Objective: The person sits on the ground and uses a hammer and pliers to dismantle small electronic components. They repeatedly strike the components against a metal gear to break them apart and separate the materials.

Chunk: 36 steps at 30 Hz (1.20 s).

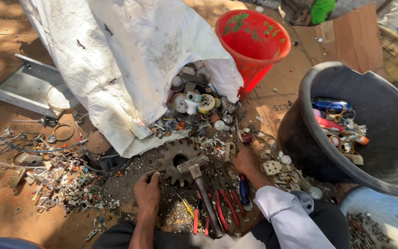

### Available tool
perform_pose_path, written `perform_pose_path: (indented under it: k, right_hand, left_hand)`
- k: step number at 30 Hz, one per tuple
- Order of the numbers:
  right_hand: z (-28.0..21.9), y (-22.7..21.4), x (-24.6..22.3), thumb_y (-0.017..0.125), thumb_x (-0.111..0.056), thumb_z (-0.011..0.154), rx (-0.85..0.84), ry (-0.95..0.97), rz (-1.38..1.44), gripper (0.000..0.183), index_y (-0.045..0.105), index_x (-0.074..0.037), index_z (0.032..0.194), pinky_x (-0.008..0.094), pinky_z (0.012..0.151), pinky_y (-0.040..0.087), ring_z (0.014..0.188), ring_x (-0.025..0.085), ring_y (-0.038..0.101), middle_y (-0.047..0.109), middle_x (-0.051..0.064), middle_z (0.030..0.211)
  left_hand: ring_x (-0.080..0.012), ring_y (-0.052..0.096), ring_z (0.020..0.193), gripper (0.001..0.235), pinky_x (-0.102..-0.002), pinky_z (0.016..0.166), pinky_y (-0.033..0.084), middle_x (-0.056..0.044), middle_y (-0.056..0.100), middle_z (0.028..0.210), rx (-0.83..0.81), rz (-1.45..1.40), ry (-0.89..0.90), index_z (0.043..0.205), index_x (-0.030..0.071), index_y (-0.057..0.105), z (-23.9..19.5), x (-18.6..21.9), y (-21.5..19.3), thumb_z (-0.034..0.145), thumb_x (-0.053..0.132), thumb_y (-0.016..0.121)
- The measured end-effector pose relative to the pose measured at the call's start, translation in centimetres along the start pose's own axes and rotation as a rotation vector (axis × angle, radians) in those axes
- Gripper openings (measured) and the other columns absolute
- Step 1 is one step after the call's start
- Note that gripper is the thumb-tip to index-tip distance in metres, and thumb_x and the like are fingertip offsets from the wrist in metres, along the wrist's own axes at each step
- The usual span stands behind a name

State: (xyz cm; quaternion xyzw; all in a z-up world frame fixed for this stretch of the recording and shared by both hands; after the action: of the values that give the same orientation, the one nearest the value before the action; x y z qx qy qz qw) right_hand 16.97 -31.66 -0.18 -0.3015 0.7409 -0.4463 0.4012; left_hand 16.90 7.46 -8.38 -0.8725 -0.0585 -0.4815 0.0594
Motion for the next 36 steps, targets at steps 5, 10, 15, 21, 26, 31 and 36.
perform_pose_path:
  k: [5, 10, 15, 21, 26, 31, 36]
  right_hand:
    - [3.0, 1.9, -2.2, 0.076, -0.019, 0.083, 0.225, -0.24, 0.056, 0.06, 0.056, -0.003, 0.137, 0.054, 0.088, 0.05, 0.106, 0.05, 0.061, 0.062, 0.031, 0.12]
    - [8.3, 3.1, -4.1, 0.07, -0.014, 0.087, 0.217, -0.395, 0.079, 0.04, 0.066, -0.007, 0.126, 0.05, 0.09, 0.055, 0.102, 0.041, 0.067, 0.066, 0.022, 0.117]
    - [11.5, 3.0, -5.8, 0.073, -0.008, 0.075, 0.251, -0.469, -0.113, 0.049, 0.067, -0.012, 0.124, 0.054, 0.086, 0.054, 0.101, 0.044, 0.065, 0.064, 0.022, 0.116]
    - [13.0, 4.3, -4.9, 0.075, -0.014, 0.081, 0.071, -0.204, -0.12, 0.055, 0.058, -0.012, 0.133, 0.05, 0.085, 0.055, 0.098, 0.039, 0.067, 0.067, 0.021, 0.107]
    - [7.3, 4.0, -4.9, 0.06, -0.012, 0.094, -0.016, 0.061, 1.514, 0.028, 0.06, -0.002, 0.121, 0.045, 0.077, 0.056, 0.088, 0.028, 0.068, 0.071, 0.013, 0.102]
    - [-7.2, 8.7, -9.1, 0.043, -0.032, 0.105, -0.427, 0.433, 1.891, 0.037, 0.064, -0.003, 0.114, 0.031, 0.055, 0.047, 0.061, 0.02, 0.059, 0.068, 0.015, 0.087]
    - [-15.7, 13.3, -13.6, 0.042, -0.044, 0.102, -0.728, 0.407, 1.655, 0.042, 0.062, -0.007, 0.107, 0.036, 0.049, 0.046, 0.055, 0.024, 0.06, 0.065, 0.011, 0.08]
  left_hand:
    - [-0.0131, 0.06, 0.065, 0.025, -0.028, 0.056, 0.047, -0.01, 0.071, 0.081, 0.008, -0.006, -0.017, 0.11, -0.002, 0.076, 1.4, -1.3, 0.2, 0.096, 0.018, 0.067]
    - [-0.0136, 0.055, 0.061, 0.025, -0.03, 0.052, 0.043, -0.009, 0.071, 0.082, -0.008, 0.035, -0.1, 0.11, 0.0, 0.077, 2.1, -2.4, 0.9, 0.096, 0.018, 0.066]
    - [-0.0113, 0.055, 0.06, 0.024, -0.028, 0.052, 0.043, -0.01, 0.073, 0.083, -0.006, 0.048, -0.145, 0.109, -0.001, 0.077, 2.5, -3.0, 0.9, 0.096, 0.016, 0.066]
    - [-0.012, 0.055, 0.063, 0.025, -0.027, 0.054, 0.043, -0.009, 0.073, 0.083, -0.007, 0.024, -0.153, 0.109, -0.001, 0.078, 2.4, -3.6, 1.0, 0.096, 0.017, 0.067]
    - [-0.0178, 0.061, 0.072, 0.025, -0.029, 0.061, 0.048, -0.012, 0.076, 0.094, -0.027, -0.148, -0.119, 0.112, 0.0, 0.077, 1.7, -1.1, 1.2, 0.096, 0.017, 0.067]
    - [-0.0197, 0.068, 0.111, 0.045, -0.032, 0.093, 0.058, -0.008, 0.065, 0.129, -0.416, -0.047, 0.279, 0.127, 0.006, 0.068, -3.4, 6.0, 4.6, 0.084, 0.015, 0.076]
    - [-0.0242, 0.067, 0.119, 0.047, -0.037, 0.099, 0.054, -0.011, 0.07, 0.131, -0.544, 0.01, 0.509, 0.13, 0.005, 0.069, -8.3, 8.6, 4.9, 0.086, 0.019, 0.079]
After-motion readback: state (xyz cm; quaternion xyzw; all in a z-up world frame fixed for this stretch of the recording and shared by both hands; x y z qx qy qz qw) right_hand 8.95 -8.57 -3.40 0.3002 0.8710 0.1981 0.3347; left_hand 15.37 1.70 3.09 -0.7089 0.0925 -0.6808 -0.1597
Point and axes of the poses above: each hand's wrist, its own z-axis towards the middle knuckle, its own y-axis out of the palm, x = y × z, the point moved 10 cm from there along z, towards the middle knuckle
